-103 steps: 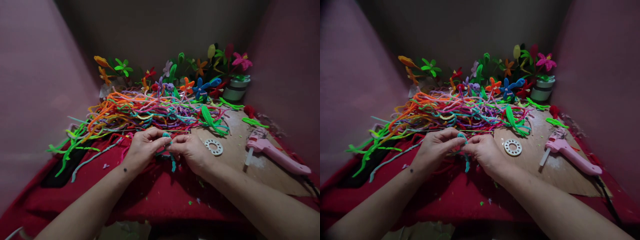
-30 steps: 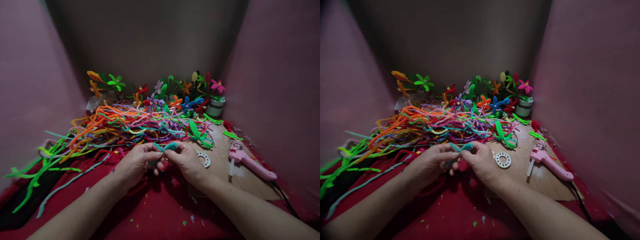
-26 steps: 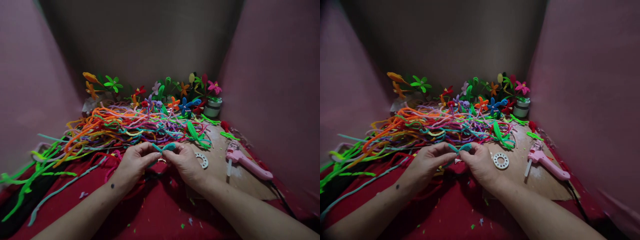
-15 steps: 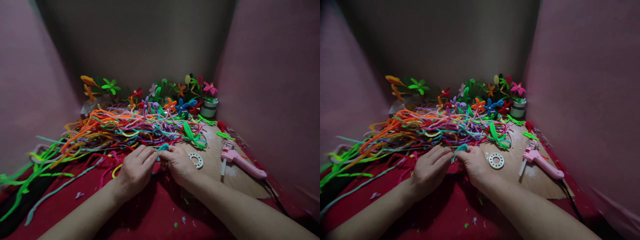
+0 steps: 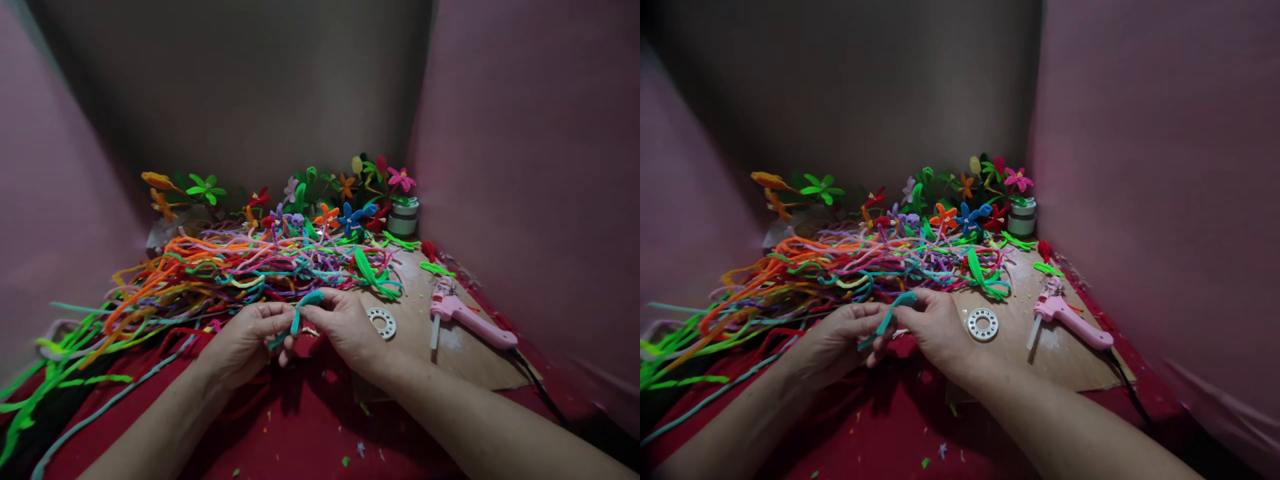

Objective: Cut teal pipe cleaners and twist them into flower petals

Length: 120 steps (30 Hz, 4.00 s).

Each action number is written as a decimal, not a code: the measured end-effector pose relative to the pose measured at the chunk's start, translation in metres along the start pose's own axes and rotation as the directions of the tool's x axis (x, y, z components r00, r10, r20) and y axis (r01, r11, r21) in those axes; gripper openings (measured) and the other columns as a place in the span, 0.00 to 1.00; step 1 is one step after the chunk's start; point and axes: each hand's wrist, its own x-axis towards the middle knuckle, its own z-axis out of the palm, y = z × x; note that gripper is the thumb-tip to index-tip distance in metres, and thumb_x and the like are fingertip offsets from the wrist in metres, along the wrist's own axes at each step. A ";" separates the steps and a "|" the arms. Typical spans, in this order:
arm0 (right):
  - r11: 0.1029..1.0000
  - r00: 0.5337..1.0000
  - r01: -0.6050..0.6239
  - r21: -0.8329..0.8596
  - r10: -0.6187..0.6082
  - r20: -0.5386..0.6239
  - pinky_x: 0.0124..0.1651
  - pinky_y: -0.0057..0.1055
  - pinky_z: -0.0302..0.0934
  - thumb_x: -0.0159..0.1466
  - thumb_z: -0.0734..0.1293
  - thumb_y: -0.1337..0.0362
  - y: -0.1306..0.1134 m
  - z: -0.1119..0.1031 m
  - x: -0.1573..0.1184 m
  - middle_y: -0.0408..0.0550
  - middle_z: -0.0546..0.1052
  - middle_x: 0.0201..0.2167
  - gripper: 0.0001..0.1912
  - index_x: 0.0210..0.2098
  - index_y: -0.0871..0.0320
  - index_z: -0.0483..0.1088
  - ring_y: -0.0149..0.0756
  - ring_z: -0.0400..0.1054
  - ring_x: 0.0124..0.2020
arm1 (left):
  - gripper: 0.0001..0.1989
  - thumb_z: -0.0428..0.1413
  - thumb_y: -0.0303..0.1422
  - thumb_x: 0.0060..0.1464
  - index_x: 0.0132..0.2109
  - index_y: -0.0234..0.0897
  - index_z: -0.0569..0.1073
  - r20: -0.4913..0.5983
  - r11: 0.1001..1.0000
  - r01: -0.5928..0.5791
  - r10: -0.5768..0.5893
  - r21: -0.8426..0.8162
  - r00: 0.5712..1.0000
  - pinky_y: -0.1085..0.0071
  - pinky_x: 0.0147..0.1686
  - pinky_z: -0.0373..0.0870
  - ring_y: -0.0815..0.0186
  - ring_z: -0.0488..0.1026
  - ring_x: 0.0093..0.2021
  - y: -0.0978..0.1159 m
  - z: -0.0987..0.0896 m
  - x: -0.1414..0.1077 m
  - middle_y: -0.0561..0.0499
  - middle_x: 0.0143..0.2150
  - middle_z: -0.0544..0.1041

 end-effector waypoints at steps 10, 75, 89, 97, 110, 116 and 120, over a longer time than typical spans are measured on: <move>0.902 0.989 0.139 -0.409 -0.143 0.022 0.27 0.25 0.51 0.53 0.62 0.70 -0.004 -0.001 -0.005 0.38 0.63 0.18 0.07 0.19 0.58 0.64 0.27 0.55 0.23 | 0.11 0.59 0.37 0.45 0.27 0.33 0.69 -0.080 0.979 0.015 0.002 0.206 0.997 0.78 0.15 0.58 0.76 0.58 0.15 -0.001 -0.002 -0.011 0.55 0.18 0.66; 0.975 0.974 -0.221 -0.027 0.219 -0.047 0.18 0.24 0.43 0.51 0.64 0.66 0.005 0.005 -0.005 0.34 0.58 0.12 0.10 0.17 0.58 0.59 0.23 0.49 0.13 | 0.11 0.46 0.32 0.56 0.35 0.34 0.71 0.136 0.110 -0.260 0.629 0.959 0.766 0.70 0.28 0.67 0.65 0.71 0.27 -0.019 0.001 -0.019 0.48 0.27 0.74; 0.901 0.949 -0.059 -0.429 -0.083 -0.304 0.17 0.24 0.46 0.48 0.67 0.69 -0.079 -0.052 0.023 0.36 0.62 0.12 0.03 0.20 0.60 0.67 0.23 0.52 0.14 | 0.12 0.47 0.34 0.58 0.47 0.35 0.67 0.177 -0.089 -0.164 0.726 0.982 0.664 0.74 0.33 0.70 0.67 0.75 0.35 -0.024 -0.009 -0.009 0.48 0.38 0.77; 0.569 0.916 -0.400 -0.718 0.225 -0.332 0.16 0.27 0.50 0.46 0.69 0.74 -0.093 -0.136 0.075 0.43 0.64 0.09 0.10 0.12 0.62 0.65 0.26 0.56 0.12 | 0.09 0.46 0.31 0.58 0.40 0.37 0.70 0.190 -0.071 -0.195 0.684 0.978 0.704 0.72 0.36 0.69 0.67 0.74 0.35 -0.025 -0.017 -0.004 0.50 0.35 0.76; 0.137 0.958 -0.260 -0.956 -0.088 -0.273 0.31 0.30 0.54 0.49 0.65 0.71 -0.066 -0.117 0.084 0.53 0.74 0.24 0.07 0.26 0.62 0.75 0.41 0.68 0.31 | 0.10 0.46 0.31 0.58 0.38 0.36 0.71 0.104 -0.028 -0.116 0.683 0.993 0.723 0.72 0.36 0.67 0.66 0.74 0.35 -0.023 -0.025 0.000 0.49 0.34 0.77; 0.145 0.991 -0.056 -0.988 -0.117 -0.073 0.31 0.29 0.54 0.55 0.62 0.67 -0.061 -0.058 0.056 0.51 0.76 0.25 0.10 0.28 0.60 0.76 0.37 0.68 0.29 | 0.11 0.46 0.32 0.58 0.38 0.36 0.72 0.075 -0.005 -0.096 0.662 0.995 0.746 0.71 0.36 0.67 0.65 0.74 0.34 -0.023 -0.026 0.000 0.48 0.34 0.77; 0.295 0.982 0.180 -0.938 -0.113 0.152 0.34 0.28 0.57 0.57 0.61 0.69 -0.038 -0.012 0.037 0.49 0.77 0.28 0.11 0.30 0.58 0.76 0.35 0.69 0.30 | 0.11 0.45 0.31 0.58 0.38 0.36 0.72 0.046 0.038 -0.095 0.663 0.995 0.747 0.71 0.36 0.67 0.65 0.73 0.35 -0.024 -0.027 0.002 0.48 0.34 0.77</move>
